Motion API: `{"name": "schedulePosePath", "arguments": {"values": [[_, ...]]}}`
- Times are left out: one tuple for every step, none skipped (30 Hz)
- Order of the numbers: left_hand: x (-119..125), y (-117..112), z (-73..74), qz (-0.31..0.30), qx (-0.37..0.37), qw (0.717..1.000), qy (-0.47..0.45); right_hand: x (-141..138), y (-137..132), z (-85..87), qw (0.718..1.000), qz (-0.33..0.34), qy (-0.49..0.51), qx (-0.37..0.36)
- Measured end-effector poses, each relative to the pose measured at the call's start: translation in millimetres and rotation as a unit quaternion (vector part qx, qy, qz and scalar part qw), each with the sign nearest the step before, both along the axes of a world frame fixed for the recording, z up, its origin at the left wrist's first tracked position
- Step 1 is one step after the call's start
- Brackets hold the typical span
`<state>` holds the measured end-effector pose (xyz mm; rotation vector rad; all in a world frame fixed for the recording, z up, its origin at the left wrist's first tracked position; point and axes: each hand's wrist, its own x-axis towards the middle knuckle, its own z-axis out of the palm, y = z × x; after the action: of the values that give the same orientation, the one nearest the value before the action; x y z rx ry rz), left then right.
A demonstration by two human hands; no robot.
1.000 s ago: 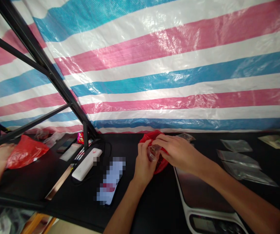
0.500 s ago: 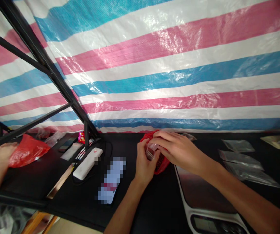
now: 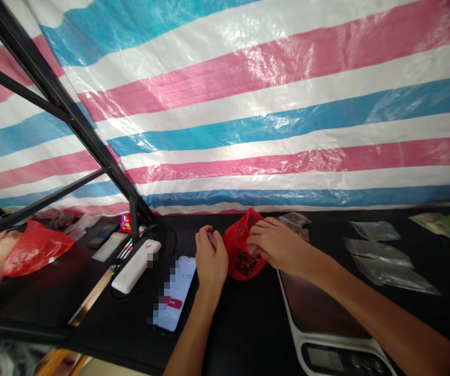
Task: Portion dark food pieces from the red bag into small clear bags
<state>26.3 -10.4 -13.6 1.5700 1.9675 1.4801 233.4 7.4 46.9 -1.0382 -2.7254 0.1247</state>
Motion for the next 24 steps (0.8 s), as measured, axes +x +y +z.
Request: {"name": "schedulePosePath", "arguments": {"values": [[2.2, -1.5, 0.5, -0.007, -0.013, 1.0, 0.014, 0.4, -1.2, 1.6, 1.0, 0.0, 0.008, -0.009], [4.6, -3.0, 1.0, -0.014, -0.022, 0.999, 0.023, 1.0, -2.8, 4.0, 1.0, 0.002, 0.019, -0.02], [6.9, -4.4, 1.6, -0.019, -0.027, 0.999, 0.029, 1.7, -4.7, 6.7, 0.999, 0.007, 0.03, -0.035], [8.8, -5.5, 2.3, -0.022, -0.03, 0.999, 0.032, 2.5, -6.7, 9.5, 0.998, 0.015, 0.039, -0.054], [10.1, -6.2, 3.0, -0.022, -0.031, 0.999, 0.034, 3.2, -8.8, 11.8, 0.996, 0.024, 0.045, -0.076], [10.7, -6.4, 3.8, -0.021, -0.03, 0.999, 0.035, 3.8, -10.7, 13.4, 0.994, 0.031, 0.046, -0.099], [10.6, -6.3, 4.6, -0.019, -0.027, 0.999, 0.035, 4.0, -12.2, 14.2, 0.991, 0.034, 0.041, -0.119], [9.8, -5.9, 5.3, -0.016, -0.023, 0.999, 0.036, 4.0, -13.3, 13.9, 0.99, 0.03, 0.033, -0.132], [8.5, -5.3, 5.8, -0.01, -0.021, 0.999, 0.038, 3.7, -13.9, 12.5, 0.99, 0.022, 0.024, -0.136], [6.8, -4.6, 5.9, -0.001, -0.021, 0.999, 0.042, 3.1, -13.9, 10.3, 0.991, 0.012, 0.015, -0.133], [5.0, -4.0, 5.3, 0.007, -0.028, 0.999, 0.046, 2.5, -13.4, 7.2, 0.992, 0.003, 0.007, -0.122], [3.1, -3.4, 3.9, 0.012, -0.04, 0.998, 0.05, 1.9, -12.3, 3.6, 0.994, -0.004, 0.001, -0.106], [1.3, -2.9, 1.6, 0.012, -0.056, 0.997, 0.051, 1.5, -10.9, -0.3, 0.996, -0.009, -0.006, -0.086], [-0.5, -2.5, -1.4, 0.006, -0.078, 0.996, 0.048, 1.3, -9.3, -4.1, 0.998, -0.013, -0.013, -0.066], [-2.1, -2.0, -5.0, -0.005, -0.1, 0.994, 0.043, 1.5, -7.5, -7.8, 0.999, -0.018, -0.023, -0.046], [-3.6, -1.5, -9.0, -0.017, -0.122, 0.992, 0.034, 1.9, -5.9, -10.8, 0.999, -0.025, -0.035, -0.028], [-4.9, -0.9, -12.9, -0.027, -0.139, 0.99, 0.024, 2.7, -4.4, -13.2, 0.998, -0.032, -0.05, -0.014], [-6.0, -0.3, -16.3, -0.034, -0.144, 0.989, 0.013, 3.6, -3.3, -14.7, 0.997, -0.04, -0.065, -0.006], [-6.8, 0.4, -19.1, -0.042, -0.144, 0.989, -0.001, 4.5, -2.6, -15.5, 0.996, -0.048, -0.08, -0.003], [-7.3, 1.0, -21.1, -0.052, -0.141, 0.989, -0.019, 5.4, -2.4, -15.6, 0.994, -0.054, -0.093, -0.006], [-7.3, 1.2, -22.2, -0.066, -0.138, 0.987, -0.043, 6.1, -2.5, -15.3, 0.993, -0.058, -0.1, -0.011], [-6.7, 1.0, -22.7, -0.083, -0.142, 0.984, -0.072, 6.6, -2.9, -14.7, 0.993, -0.059, -0.103, -0.019], [-5.5, 0.2, -22.6, -0.104, -0.153, 0.977, -0.103, 6.9, -3.4, -14.2, 0.993, -0.059, -0.102, -0.027], [-3.8, -1.1, -22.3, -0.128, -0.169, 0.968, -0.134, 7.0, -4.0, -13.9, 0.993, -0.057, -0.098, -0.031]]}}
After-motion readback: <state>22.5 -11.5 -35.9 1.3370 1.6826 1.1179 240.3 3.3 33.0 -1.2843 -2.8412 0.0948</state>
